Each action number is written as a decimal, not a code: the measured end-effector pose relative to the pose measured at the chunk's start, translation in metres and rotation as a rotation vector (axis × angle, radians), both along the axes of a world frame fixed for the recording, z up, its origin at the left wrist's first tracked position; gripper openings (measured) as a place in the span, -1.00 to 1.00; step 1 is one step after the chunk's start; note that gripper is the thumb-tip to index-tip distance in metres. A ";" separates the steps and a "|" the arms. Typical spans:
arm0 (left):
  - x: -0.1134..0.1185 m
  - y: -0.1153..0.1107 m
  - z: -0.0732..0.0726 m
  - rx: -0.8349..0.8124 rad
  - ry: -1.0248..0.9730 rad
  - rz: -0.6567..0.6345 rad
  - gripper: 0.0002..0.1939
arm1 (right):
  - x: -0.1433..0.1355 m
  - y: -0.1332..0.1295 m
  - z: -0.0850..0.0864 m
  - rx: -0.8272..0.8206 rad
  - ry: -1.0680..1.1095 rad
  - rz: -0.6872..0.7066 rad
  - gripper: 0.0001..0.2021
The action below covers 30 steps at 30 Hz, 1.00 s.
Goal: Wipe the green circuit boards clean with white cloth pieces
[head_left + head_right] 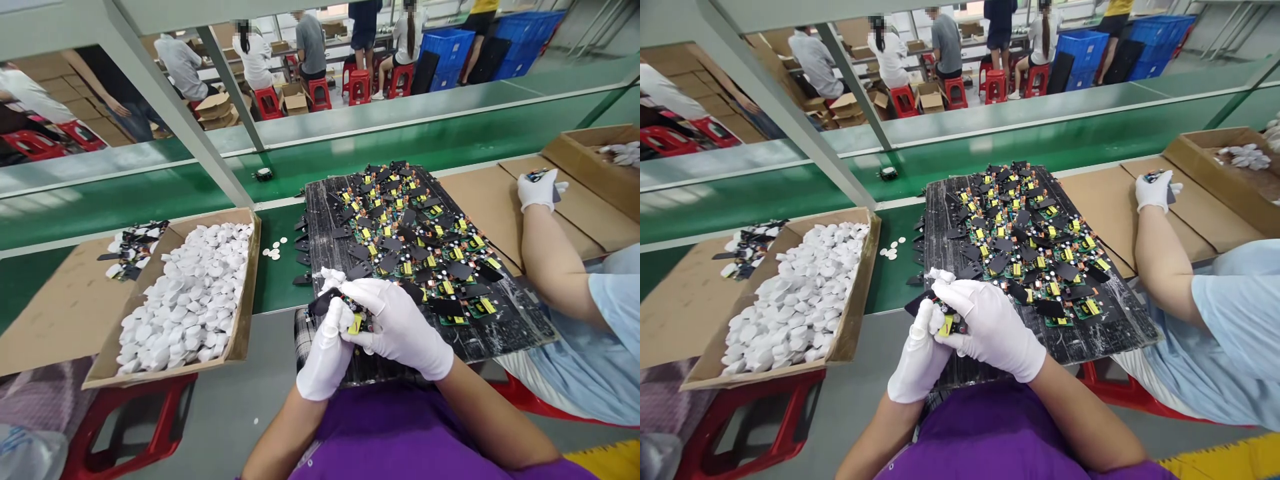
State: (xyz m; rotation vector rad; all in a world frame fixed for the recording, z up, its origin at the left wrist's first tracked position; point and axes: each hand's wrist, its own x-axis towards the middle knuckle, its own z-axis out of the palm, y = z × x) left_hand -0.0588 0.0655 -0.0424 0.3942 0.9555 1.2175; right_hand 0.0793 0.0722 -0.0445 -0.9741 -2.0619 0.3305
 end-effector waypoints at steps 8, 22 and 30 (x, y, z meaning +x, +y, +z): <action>0.002 -0.002 -0.001 0.165 0.121 -0.121 -0.65 | -0.002 0.000 0.002 -0.019 -0.028 -0.010 -0.33; -0.013 -0.001 -0.009 0.330 0.510 -0.331 -0.68 | 0.000 0.004 0.004 -0.149 0.110 0.015 -0.42; -0.030 -0.007 -0.011 0.593 1.315 -0.433 -0.56 | -0.004 0.001 0.009 -0.224 0.098 -0.022 -0.19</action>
